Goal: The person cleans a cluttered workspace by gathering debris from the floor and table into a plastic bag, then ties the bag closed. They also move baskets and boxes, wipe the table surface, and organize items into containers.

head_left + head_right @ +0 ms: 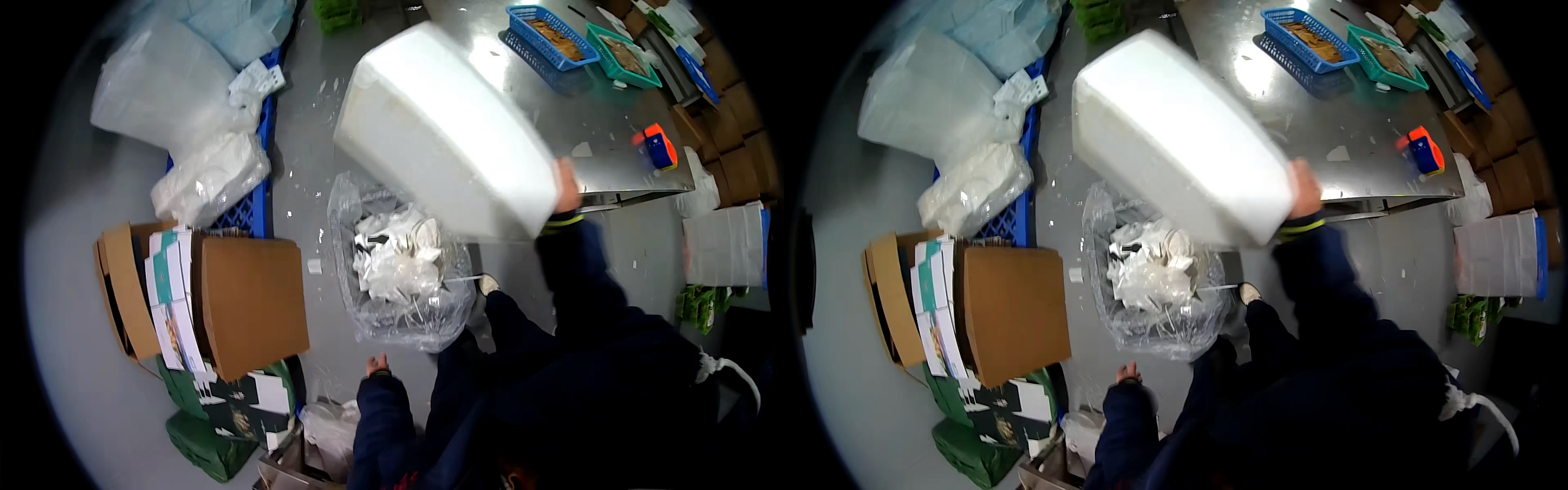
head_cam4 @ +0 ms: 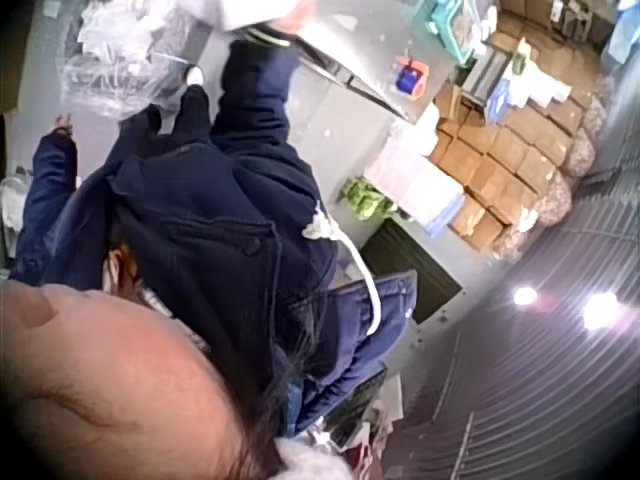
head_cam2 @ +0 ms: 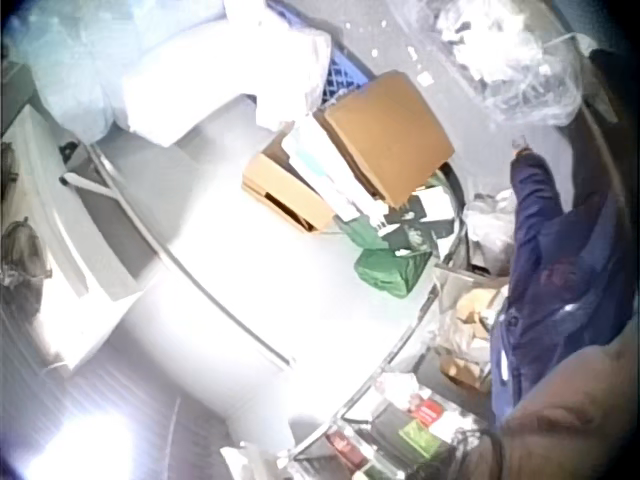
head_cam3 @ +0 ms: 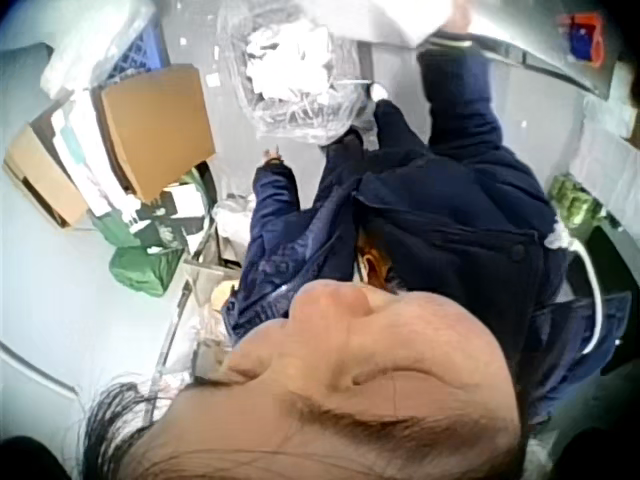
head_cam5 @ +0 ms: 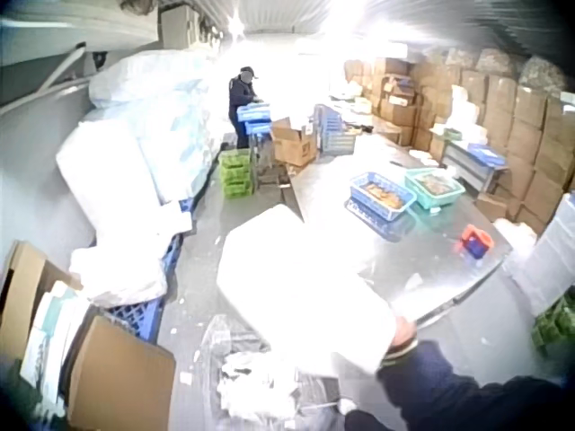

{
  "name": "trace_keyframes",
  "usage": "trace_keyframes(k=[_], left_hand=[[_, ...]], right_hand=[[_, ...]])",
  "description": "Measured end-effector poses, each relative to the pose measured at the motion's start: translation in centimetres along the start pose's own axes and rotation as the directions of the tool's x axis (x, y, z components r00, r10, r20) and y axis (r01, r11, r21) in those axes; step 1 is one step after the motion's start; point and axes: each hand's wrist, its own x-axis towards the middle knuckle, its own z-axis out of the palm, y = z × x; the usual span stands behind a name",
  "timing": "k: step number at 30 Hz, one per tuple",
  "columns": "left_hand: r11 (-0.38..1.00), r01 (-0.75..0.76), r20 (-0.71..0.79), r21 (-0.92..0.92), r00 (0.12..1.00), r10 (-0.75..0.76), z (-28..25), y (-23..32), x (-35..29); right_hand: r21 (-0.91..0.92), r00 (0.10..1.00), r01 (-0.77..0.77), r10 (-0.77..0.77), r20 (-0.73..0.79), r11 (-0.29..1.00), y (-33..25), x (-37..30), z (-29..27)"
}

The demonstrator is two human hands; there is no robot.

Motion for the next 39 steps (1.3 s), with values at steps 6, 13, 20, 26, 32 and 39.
trace_keyframes(k=[6, 13, 20, 26, 32, 39], left_hand=[[0.926, 0.074, -0.301, 0.37, 0.953, 0.044, 2.5, 1.1, 4.7], [0.834, 0.442, 0.405, -0.33, 0.864, -0.297, 9.8, 5.3, -1.1], [0.757, 0.016, 0.021, -0.653, 1.0, -0.004, 6.4, 2.8, 1.7], [0.776, -0.402, 0.108, -0.486, 0.853, 0.51, 5.6, 14.7, -10.8], [0.879, -0.455, 0.354, -0.143, 0.806, 0.475, 2.3, 14.2, -16.8], [0.941, -0.321, 0.17, -0.107, 0.927, 0.336, -0.4, 22.4, -3.2]], right_hand=[[-0.419, 0.926, 0.296, -0.366, -0.095, 0.858, -3.4, 5.5, -4.8], [-0.621, 0.819, 0.564, -0.275, 0.503, 0.544, -0.8, -6.1, 0.2], [-0.506, 0.146, -0.862, 0.94, -0.307, -0.032, 23.3, -16.2, 0.8], [-0.675, 0.303, -0.715, 0.951, -0.065, 0.182, 30.0, -18.5, -0.5], [-0.737, 0.454, -0.593, 0.891, 0.026, 0.323, 29.3, -17.1, -1.2], [0.127, 0.605, -0.789, 0.722, 0.336, 0.601, 19.8, -14.6, -1.2]])
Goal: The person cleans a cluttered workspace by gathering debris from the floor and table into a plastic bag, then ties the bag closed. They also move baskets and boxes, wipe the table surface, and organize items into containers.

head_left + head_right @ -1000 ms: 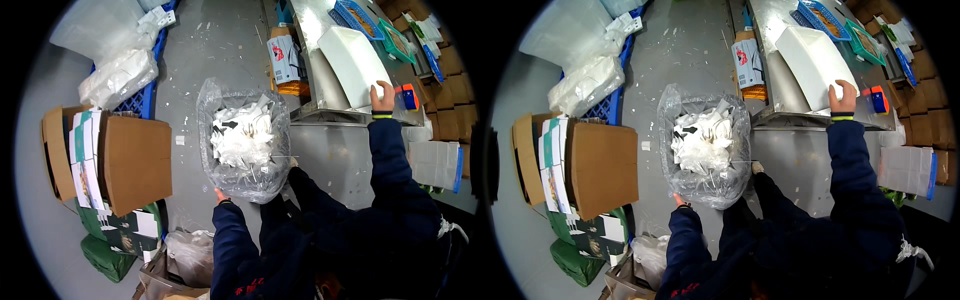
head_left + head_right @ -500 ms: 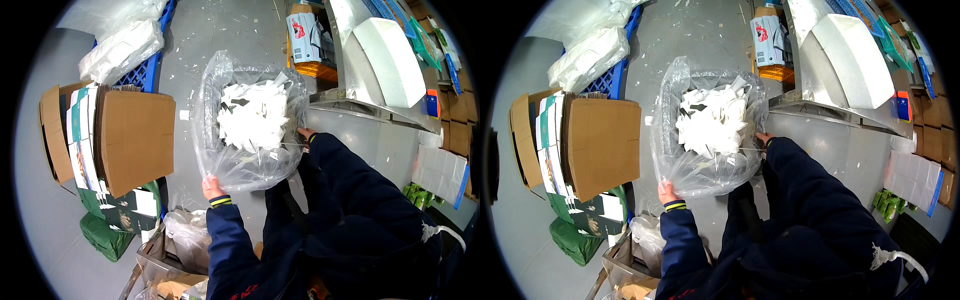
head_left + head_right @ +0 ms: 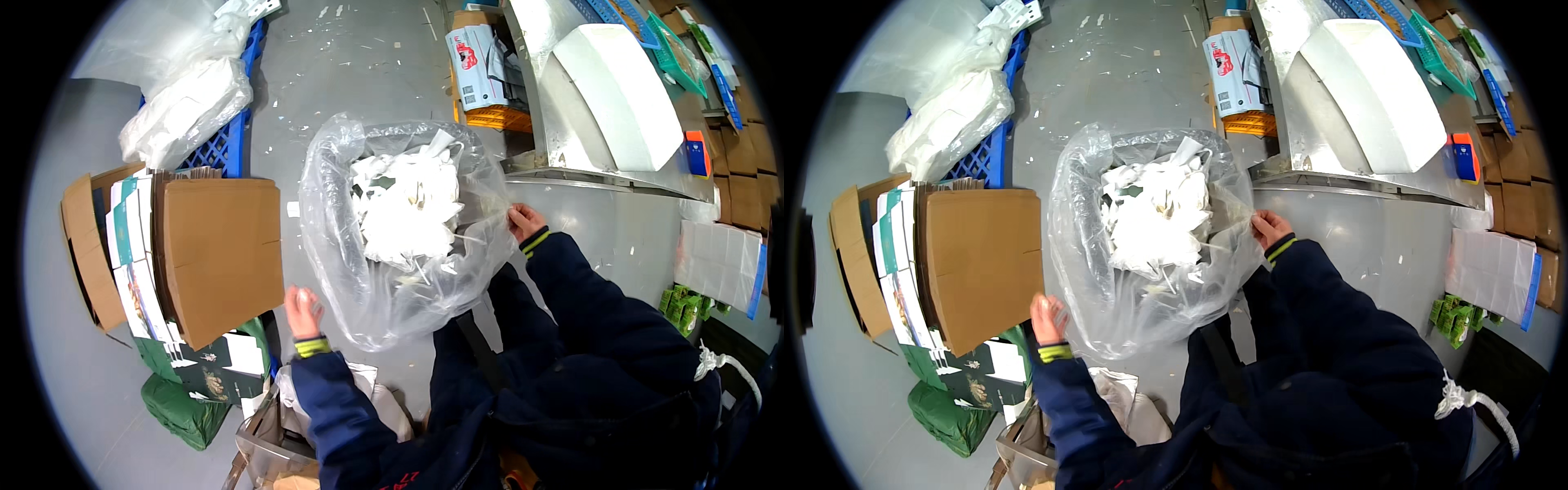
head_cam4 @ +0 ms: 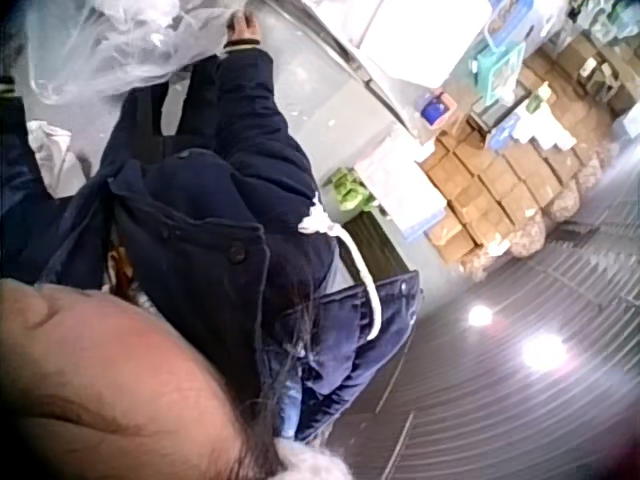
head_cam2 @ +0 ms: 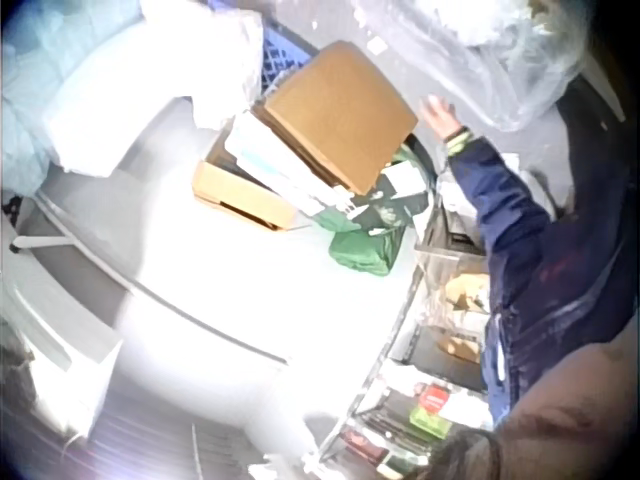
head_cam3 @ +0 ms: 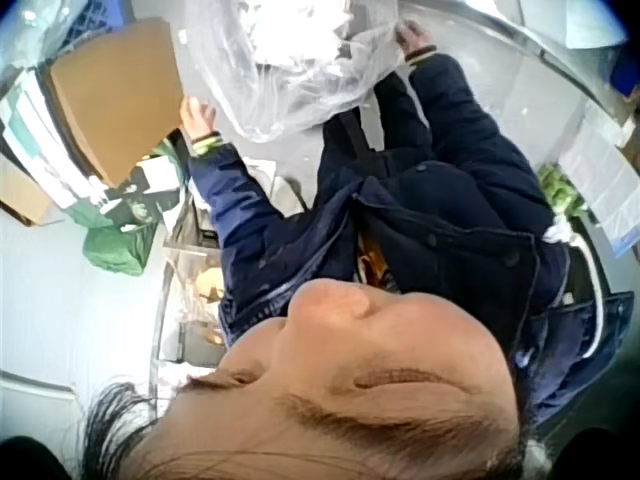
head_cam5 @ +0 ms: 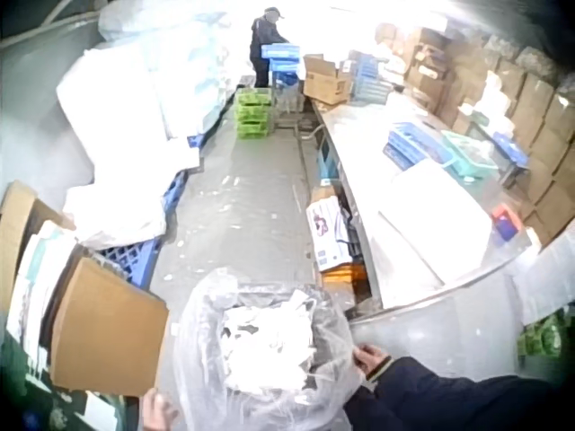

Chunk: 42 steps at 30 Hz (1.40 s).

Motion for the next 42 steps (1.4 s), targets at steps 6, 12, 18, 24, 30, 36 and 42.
trace_keyframes(k=[6, 12, 18, 24, 30, 36, 42], left_hand=[[0.923, -0.005, 0.003, 0.385, 1.0, 0.004, 6.9, 0.2, 9.8], [0.941, -0.286, 0.129, -0.181, 0.941, 0.311, 8.4, 3.9, 5.0], [0.948, -0.268, -0.048, -0.169, 0.963, 0.264, -2.1, 0.7, 3.2], [0.936, -0.151, 0.084, 0.317, 0.988, 0.131, 0.6, 3.1, 4.6], [0.683, -0.374, 0.061, 0.627, 0.898, 0.435, 8.7, 6.0, 12.0], [0.748, -0.293, 0.0, 0.595, 0.931, 0.364, 10.7, 4.3, 15.9], [0.705, -0.677, -0.313, 0.21, 0.637, 0.705, 5.1, 12.9, 9.5]], right_hand=[[-0.063, 0.985, 0.073, -0.062, 0.161, 0.995, -2.0, -0.7, 2.3], [-0.064, 0.986, 0.134, -0.127, 0.111, 0.989, -4.7, -2.6, -1.4], [-0.18, 0.864, -0.365, 0.26, -0.431, 0.913, -3.6, -1.2, -1.5], [0.033, 0.84, -0.529, 0.529, -0.117, 0.848, 2.5, 9.8, -5.0], [-0.368, 0.935, 0.073, -0.192, -0.297, 0.927, -3.6, 13.2, 3.8], [-0.6, 0.542, 0.74, -0.797, 0.266, 0.303, -16.6, 3.2, 15.5], [-0.715, 0.346, 0.694, -0.911, 0.224, 0.088, -19.7, -4.2, 9.6]])
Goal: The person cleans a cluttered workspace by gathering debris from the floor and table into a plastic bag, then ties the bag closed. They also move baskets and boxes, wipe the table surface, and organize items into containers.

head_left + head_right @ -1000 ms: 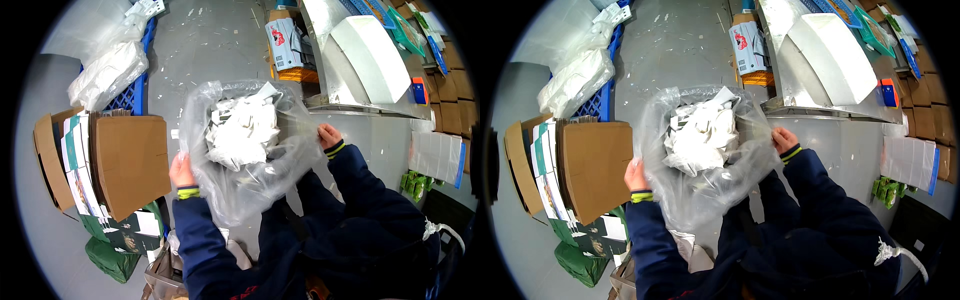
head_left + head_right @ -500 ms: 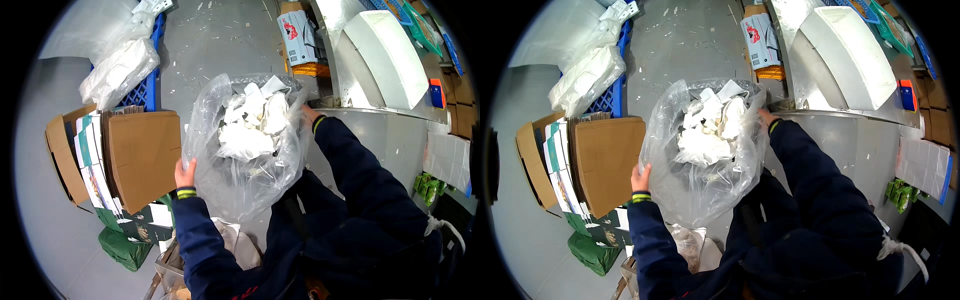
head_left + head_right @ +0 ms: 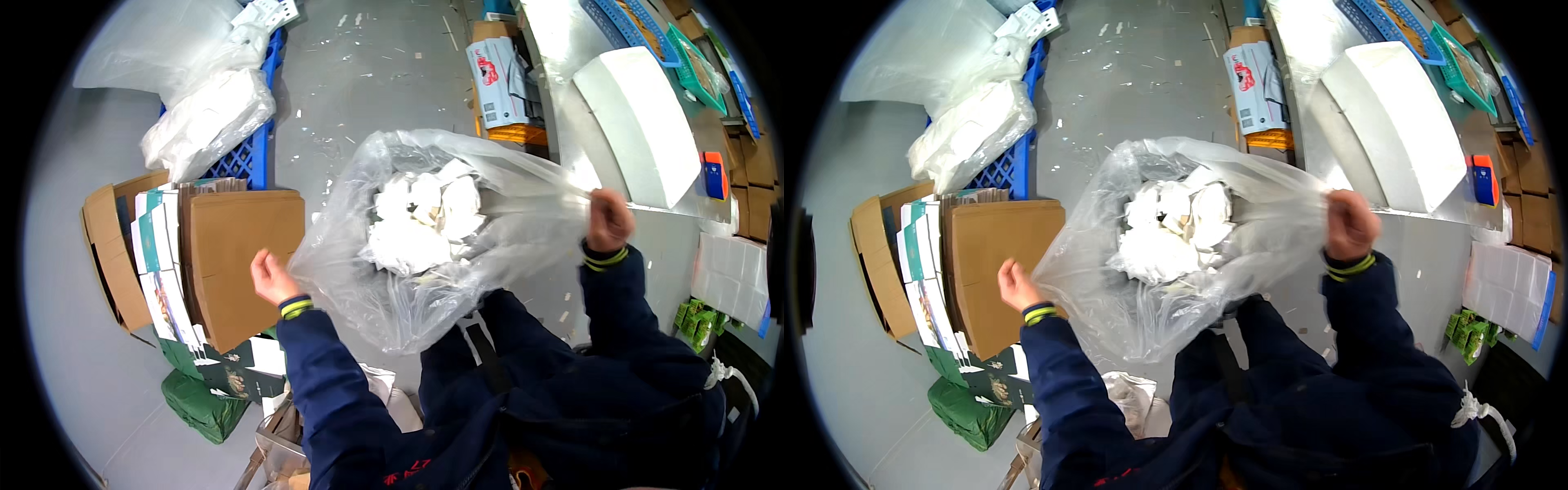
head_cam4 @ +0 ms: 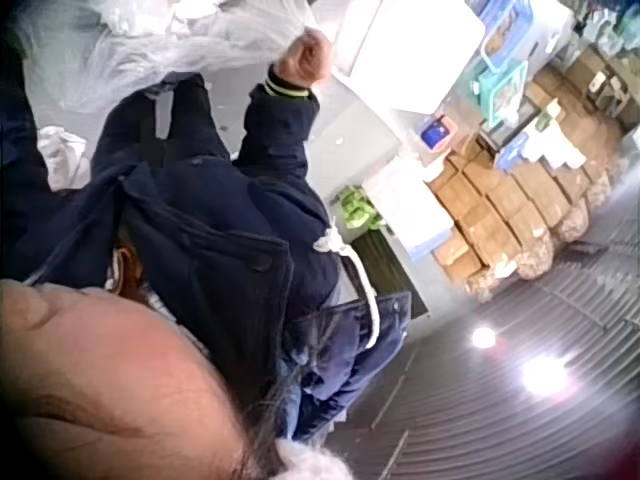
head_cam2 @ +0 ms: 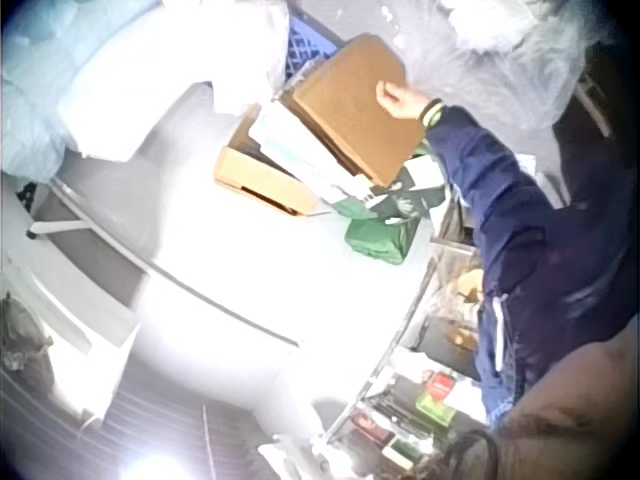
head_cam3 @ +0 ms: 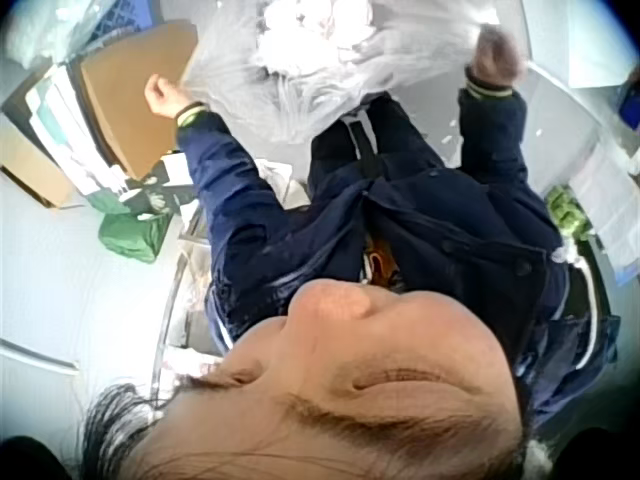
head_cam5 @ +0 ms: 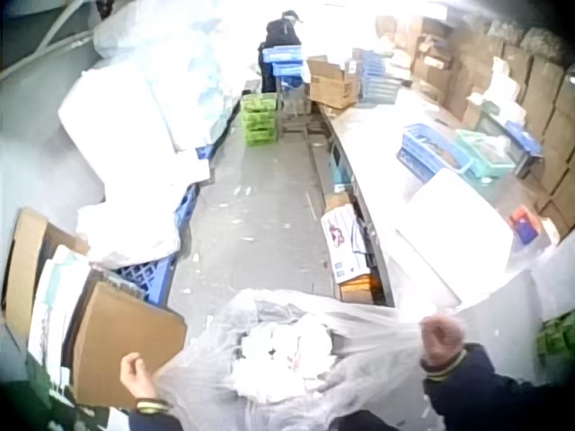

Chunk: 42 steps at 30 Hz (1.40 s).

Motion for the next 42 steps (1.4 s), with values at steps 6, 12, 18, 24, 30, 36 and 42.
trace_keyframes(k=[6, 12, 18, 24, 30, 36, 42], left_hand=[[0.951, 0.294, 0.246, -0.096, 0.933, -0.264, -10.2, -2.8, 0.0], [0.727, 0.686, 0.963, 0.009, 0.191, -0.192, -10.5, -2.4, -10.8], [0.688, 0.722, 0.943, 0.071, 0.175, -0.282, -27.3, -9.8, -8.9], [0.677, 0.734, 0.338, 0.054, 0.625, -0.704, -44.2, -20.4, 0.2], [0.574, 0.806, 0.475, 0.144, 0.453, -0.755, -40.4, -17.9, 4.8], [0.517, 0.779, 0.574, 0.355, 0.255, -0.778, -29.7, -15.3, 13.0], [0.549, 0.689, 0.584, 0.473, 0.221, -0.781, -18.0, -13.0, 23.6]], right_hand=[[-0.162, 0.934, -0.282, 0.232, -0.271, 0.946, -2.5, -0.6, -1.0], [-0.075, 0.987, -0.067, 0.055, -0.151, 0.995, -17.2, -5.1, 13.3], [-0.005, 0.887, 0.231, -0.208, 0.412, 0.973, -31.7, -9.0, 31.1], [0.056, 0.854, 0.184, -0.188, 0.485, 0.981, -33.2, -9.3, 37.3], [0.022, 0.881, 0.106, -0.104, 0.462, 0.994, -30.7, -5.3, 38.9], [-0.083, 0.949, 0.012, 0.015, 0.314, 0.996, -24.4, 3.0, 39.0], [-0.175, 0.941, -0.166, 0.208, 0.266, 0.971, -17.7, 9.9, 38.8]])
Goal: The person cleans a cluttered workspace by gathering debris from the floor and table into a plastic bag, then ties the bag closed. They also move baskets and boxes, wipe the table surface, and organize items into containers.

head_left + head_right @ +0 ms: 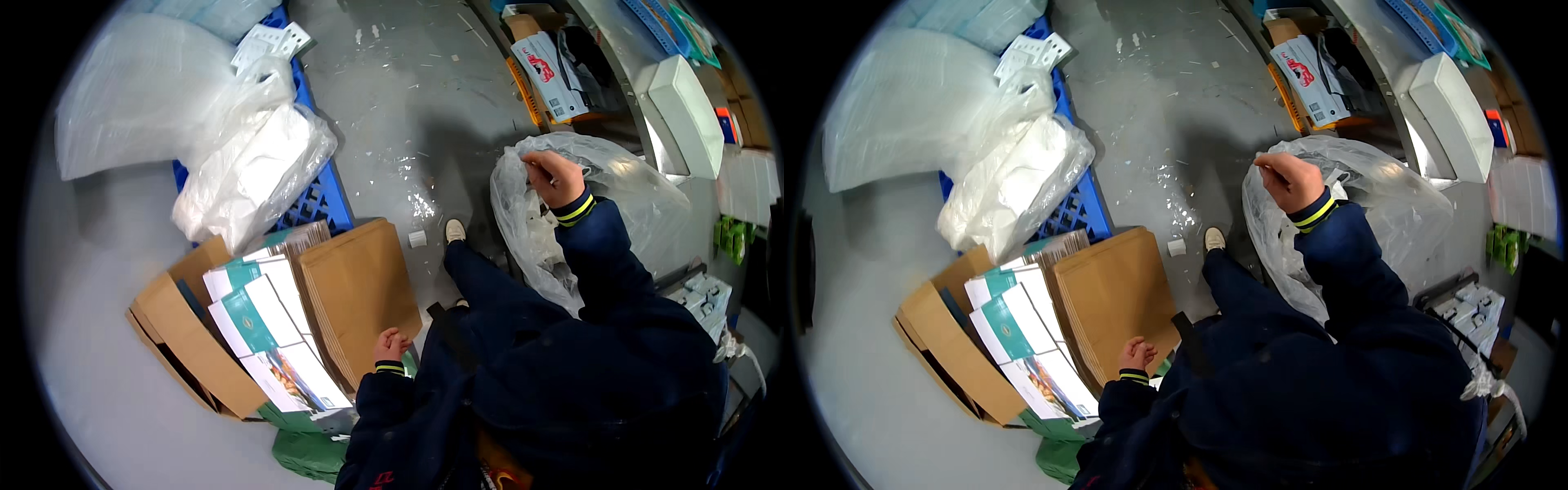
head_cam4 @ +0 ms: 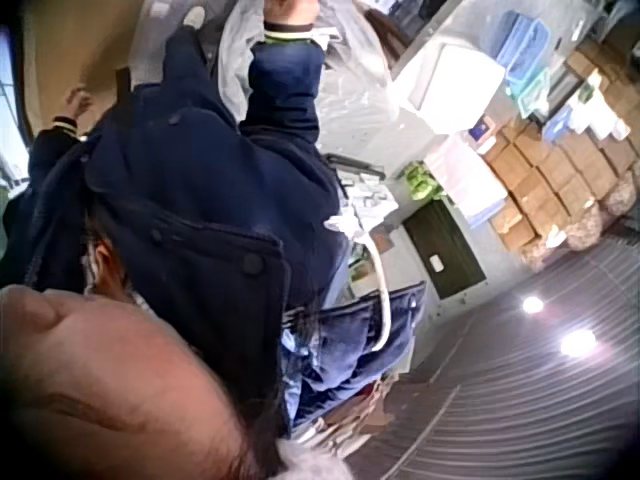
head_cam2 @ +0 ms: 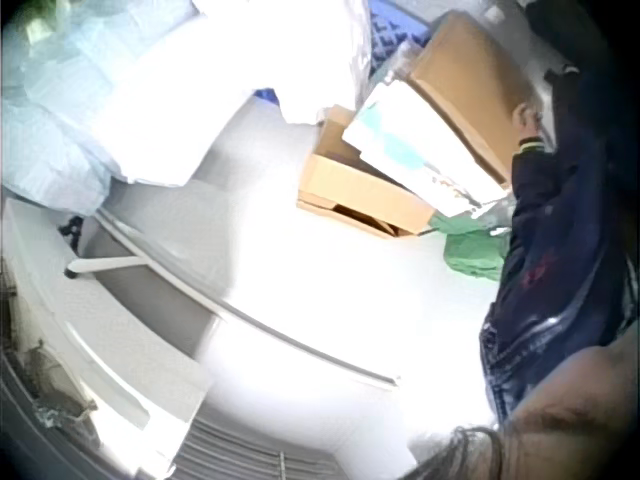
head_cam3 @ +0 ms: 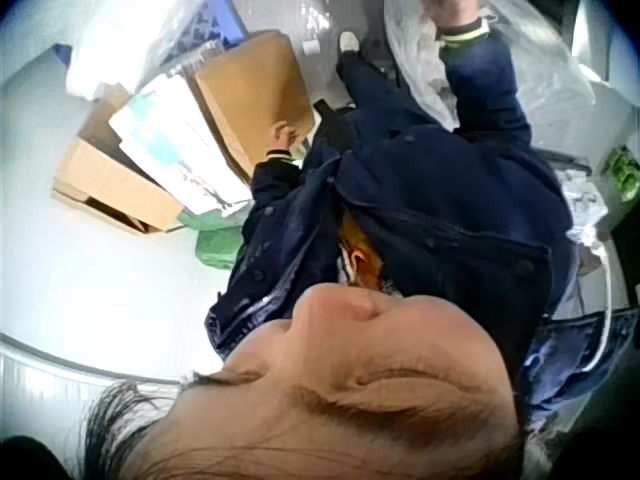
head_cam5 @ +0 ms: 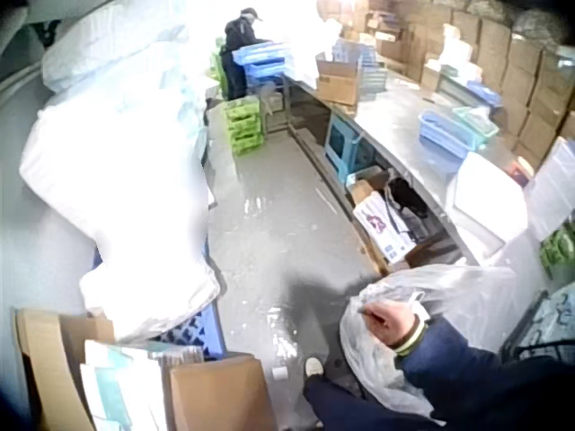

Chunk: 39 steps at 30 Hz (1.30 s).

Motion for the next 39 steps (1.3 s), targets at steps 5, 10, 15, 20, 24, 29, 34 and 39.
trace_keyframes(k=[5, 10, 15, 20, 24, 29, 34, 39], left_hand=[[0.998, -0.012, 0.108, 0.064, 0.994, 0.005, 3.2, 9.7, 6.4], [0.992, -0.023, 0.188, 0.126, 0.982, -0.002, 5.3, 18.5, 12.4], [0.985, -0.018, 0.212, 0.169, 0.977, -0.019, 6.3, 27.2, 18.7], [0.982, -0.071, 0.245, 0.173, 0.969, 0.027, 5.4, 34.8, 25.4], [0.954, -0.06, 0.203, 0.293, 0.979, -0.001, 6.3, 40.0, 29.6], [0.931, -0.094, 0.272, 0.352, 0.962, -0.006, 11.2, 46.4, 34.2], [0.901, -0.098, 0.285, 0.422, 0.958, -0.029, 16.9, 52.1, 36.8], [0.9, -0.137, 0.295, 0.413, 0.955, 0.01, 22.9, 56.8, 39.9]], right_hand=[[-0.061, 0.995, -0.031, 0.025, -0.098, 0.998, 2.3, 5.1, -1.5], [-0.067, 0.99, -0.113, 0.107, -0.093, 0.991, 3.7, 10.2, -1.9], [-0.055, 0.985, -0.156, 0.152, -0.082, 0.986, 5.4, 16.6, -0.4], [-0.045, 0.975, -0.213, 0.209, -0.077, 0.976, 7.8, 21.9, 2.4], [-0.049, 0.937, -0.346, 0.344, -0.056, 0.937, 10.1, 25.2, 2.7], [-0.056, 0.885, -0.446, 0.43, -0.181, 0.893, 14.8, 27.4, 0.9], [-0.014, 0.849, -0.495, 0.479, -0.224, 0.869, 20.3, 32.4, -1.0], [0.019, 0.861, -0.499, 0.498, -0.106, 0.866, 24.7, 39.1, -1.9]])
